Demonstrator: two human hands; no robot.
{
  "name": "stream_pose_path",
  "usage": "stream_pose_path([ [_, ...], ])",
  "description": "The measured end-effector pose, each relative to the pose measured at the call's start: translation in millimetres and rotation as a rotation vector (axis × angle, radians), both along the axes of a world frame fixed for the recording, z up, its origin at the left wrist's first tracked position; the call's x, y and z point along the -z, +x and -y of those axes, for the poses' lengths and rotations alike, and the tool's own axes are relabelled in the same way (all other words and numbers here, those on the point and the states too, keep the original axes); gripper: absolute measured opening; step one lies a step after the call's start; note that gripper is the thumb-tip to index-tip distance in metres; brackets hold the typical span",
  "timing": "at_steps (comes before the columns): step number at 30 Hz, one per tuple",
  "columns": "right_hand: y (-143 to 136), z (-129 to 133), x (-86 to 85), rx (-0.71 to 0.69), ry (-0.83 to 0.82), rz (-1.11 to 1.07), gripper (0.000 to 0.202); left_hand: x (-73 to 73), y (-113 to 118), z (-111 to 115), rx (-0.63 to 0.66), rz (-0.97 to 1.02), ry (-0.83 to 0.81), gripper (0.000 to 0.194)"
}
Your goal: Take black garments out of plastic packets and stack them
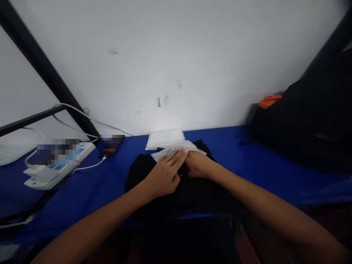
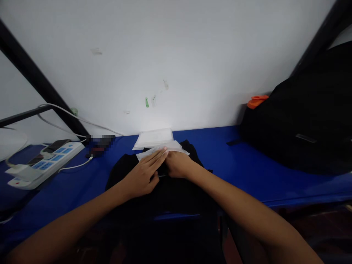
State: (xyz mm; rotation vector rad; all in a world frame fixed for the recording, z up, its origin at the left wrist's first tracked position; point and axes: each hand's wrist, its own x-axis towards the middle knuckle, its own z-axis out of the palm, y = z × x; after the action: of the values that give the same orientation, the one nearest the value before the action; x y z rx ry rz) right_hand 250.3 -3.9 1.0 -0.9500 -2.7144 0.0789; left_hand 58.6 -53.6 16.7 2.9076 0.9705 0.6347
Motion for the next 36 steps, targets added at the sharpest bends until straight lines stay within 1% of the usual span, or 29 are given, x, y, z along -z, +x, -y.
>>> stream_pose_path([
  [2,3,4,-4.7,-0.047,0.019,-0.043,0.059,-0.5,-2,-2,-0.020,0.001,-0.009,0.090],
  [3,3,7,-6.6,-0.075,0.038,-0.069,0.061,-0.7,-2,-2,-0.040,-0.002,-0.012,0.090],
  [4,3,8,-7.9,-0.088,0.056,-0.090,0.060,-0.9,-3,-2,-0.062,-0.006,-0.014,0.091],
  [6,1,10,-8.7,-0.076,0.074,-0.096,0.050,-1.1,-2,1,-0.083,-0.014,-0.017,0.092],
  [8,-2,9,-7.8,-0.049,0.067,-0.045,0.036,-1.2,-1,4,-0.048,-0.021,-0.019,0.092],
  [9,-3,8,-7.2,-0.036,0.062,-0.009,0.032,-1.4,0,5,-0.017,-0.025,-0.020,0.091],
  [12,-3,6,-6.5,-0.017,0.063,0.064,0.031,-4.2,-3,3,0.064,-0.042,-0.025,0.090],
  [15,3,6,-9.5,-0.020,0.048,0.026,0.031,-10.1,-11,-4,0.147,-0.069,-0.015,0.088],
  [17,9,6,-13.6,-0.008,0.028,-0.016,0.029,-14.1,-19,-10,0.159,-0.033,0.024,0.078],
  [18,12,6,-16.1,0.001,0.027,-0.036,0.029,-15.6,-22,-12,0.144,0.014,0.060,0.067],
  [21,22,6,-23.6,0.019,0.044,-0.158,0.032,-17.8,-28,-17,0.089,0.171,0.210,0.023],
  [22,24,6,-25.7,0.020,0.051,-0.222,0.034,-18.0,-29,-17,0.079,0.206,0.257,0.013],
  [23,27,6,-27.3,0.017,0.066,-0.293,0.036,-17.9,-28,-18,0.076,0.232,0.295,0.008],
  [25,30,8,-29.0,-0.006,0.134,-0.431,0.037,-17.3,-26,-17,0.074,0.277,0.346,0.007],
  [27,29,12,-28.5,-0.062,0.262,-0.520,0.037,-16.0,-24,-16,0.076,0.320,0.380,0.008],
  [29,25,16,-26.4,-0.136,0.405,-0.528,0.038,-14.0,-21,-14,0.080,0.346,0.402,0.009],
  [31,19,19,-23.7,-0.214,0.504,-0.474,0.031,-11.8,-18,-11,0.073,0.364,0.410,0.009],
  [33,13,21,-21.2,-0.268,0.538,-0.434,0.020,-10.3,-16,-7,0.073,0.373,0.411,0.011],
  [36,9,23,-19.8,-0.304,0.481,-0.446,0.014,-10.5,-15,-4,0.093,0.390,0.397,0.011],
])
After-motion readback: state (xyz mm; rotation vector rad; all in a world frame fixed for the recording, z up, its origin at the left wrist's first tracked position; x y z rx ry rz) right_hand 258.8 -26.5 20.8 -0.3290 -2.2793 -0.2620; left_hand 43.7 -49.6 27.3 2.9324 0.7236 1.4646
